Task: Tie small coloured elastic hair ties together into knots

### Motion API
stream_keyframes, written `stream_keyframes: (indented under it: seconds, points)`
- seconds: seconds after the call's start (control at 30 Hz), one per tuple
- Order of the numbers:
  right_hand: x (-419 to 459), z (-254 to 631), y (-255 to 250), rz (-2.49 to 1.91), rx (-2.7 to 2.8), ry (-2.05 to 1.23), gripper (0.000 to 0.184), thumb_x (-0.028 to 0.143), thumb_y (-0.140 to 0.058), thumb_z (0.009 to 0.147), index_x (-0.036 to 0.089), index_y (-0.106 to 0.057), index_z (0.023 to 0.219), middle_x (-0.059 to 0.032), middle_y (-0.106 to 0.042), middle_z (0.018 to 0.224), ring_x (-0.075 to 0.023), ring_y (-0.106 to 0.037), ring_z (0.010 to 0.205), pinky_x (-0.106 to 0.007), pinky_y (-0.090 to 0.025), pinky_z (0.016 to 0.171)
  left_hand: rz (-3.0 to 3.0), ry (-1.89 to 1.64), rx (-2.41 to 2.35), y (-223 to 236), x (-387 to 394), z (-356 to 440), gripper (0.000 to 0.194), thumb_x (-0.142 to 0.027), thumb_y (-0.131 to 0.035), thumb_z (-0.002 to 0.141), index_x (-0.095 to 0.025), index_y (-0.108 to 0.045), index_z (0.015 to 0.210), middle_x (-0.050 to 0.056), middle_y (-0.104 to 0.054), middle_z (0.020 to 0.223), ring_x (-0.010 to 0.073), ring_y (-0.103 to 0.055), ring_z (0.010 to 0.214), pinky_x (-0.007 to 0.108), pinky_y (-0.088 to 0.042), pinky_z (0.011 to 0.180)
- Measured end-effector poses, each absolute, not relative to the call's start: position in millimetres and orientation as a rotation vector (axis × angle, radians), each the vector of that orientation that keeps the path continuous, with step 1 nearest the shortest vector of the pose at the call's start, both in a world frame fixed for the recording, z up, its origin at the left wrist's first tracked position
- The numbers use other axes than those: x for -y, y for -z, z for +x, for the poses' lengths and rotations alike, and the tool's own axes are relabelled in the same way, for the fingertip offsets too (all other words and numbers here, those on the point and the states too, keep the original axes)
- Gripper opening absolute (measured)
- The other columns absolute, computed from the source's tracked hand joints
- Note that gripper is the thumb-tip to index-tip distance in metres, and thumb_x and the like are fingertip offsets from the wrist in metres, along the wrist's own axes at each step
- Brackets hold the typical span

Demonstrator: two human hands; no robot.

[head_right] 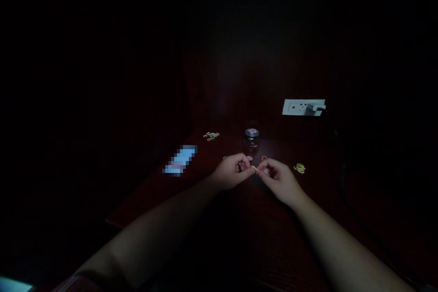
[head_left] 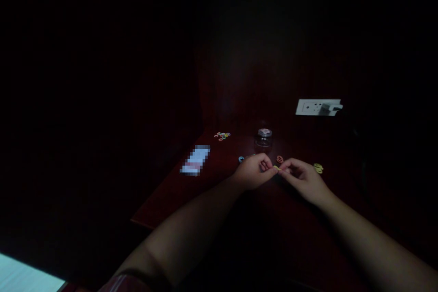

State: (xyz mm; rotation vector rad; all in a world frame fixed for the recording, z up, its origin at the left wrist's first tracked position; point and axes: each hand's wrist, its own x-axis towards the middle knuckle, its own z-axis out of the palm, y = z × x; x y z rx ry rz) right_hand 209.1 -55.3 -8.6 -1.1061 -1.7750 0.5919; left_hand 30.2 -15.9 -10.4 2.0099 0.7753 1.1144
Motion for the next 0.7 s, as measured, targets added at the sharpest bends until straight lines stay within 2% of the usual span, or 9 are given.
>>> stream_keyframes:
  seconds: [0.23,0.4,0.57,0.7]
  points:
    - [54.1,211.0,11.9,-1.103,1.784,-0.631,0.023,0.042,-0.066,0.077,0.019,-0.063,0.077,-0.0006,-0.054,0.062,-0.0140,-0.047,0.056,-0.026,-0.038,0.052,1.961,-1.090,-0.751,9.9,15.8,30.6,0.018,-0.028,-0.065,0.073,-0.014,-0.054,0.071,-0.001,-0.055,0.065,0.0074,-0.046,0.057,0.020,-0.039,0.054]
    - [54.3,208.0,11.6,-1.084,1.812,-0.634,0.022,0.040,-0.064,0.078,0.018,-0.062,0.075,0.0009,-0.049,0.059,-0.0123,-0.043,0.054,-0.025,-0.035,0.050,1.990,-1.069,-0.792,7.9,16.4,28.8,0.018,-0.028,-0.065,0.073,-0.014,-0.054,0.071,-0.002,-0.053,0.062,0.0072,-0.045,0.055,0.020,-0.038,0.053]
    - [55.5,204.9,10.6,-1.085,1.810,-0.652,0.024,0.041,-0.063,0.078,0.019,-0.059,0.073,0.0037,-0.042,0.054,-0.0108,-0.036,0.050,-0.025,-0.030,0.047,2.028,-1.081,-0.862,5.0,17.3,26.1,0.017,-0.029,-0.063,0.075,-0.014,-0.054,0.075,-0.001,-0.058,0.070,0.0072,-0.047,0.058,0.019,-0.038,0.054]
    - [55.1,203.5,11.0,-1.079,1.803,-0.648,0.024,0.041,-0.062,0.079,0.018,-0.058,0.073,0.0043,-0.042,0.054,-0.0102,-0.036,0.050,-0.025,-0.030,0.049,2.037,-1.096,-0.787,6.3,15.3,25.2,0.014,-0.026,-0.061,0.076,-0.014,-0.055,0.080,0.001,-0.061,0.077,0.0077,-0.051,0.063,0.020,-0.042,0.060]
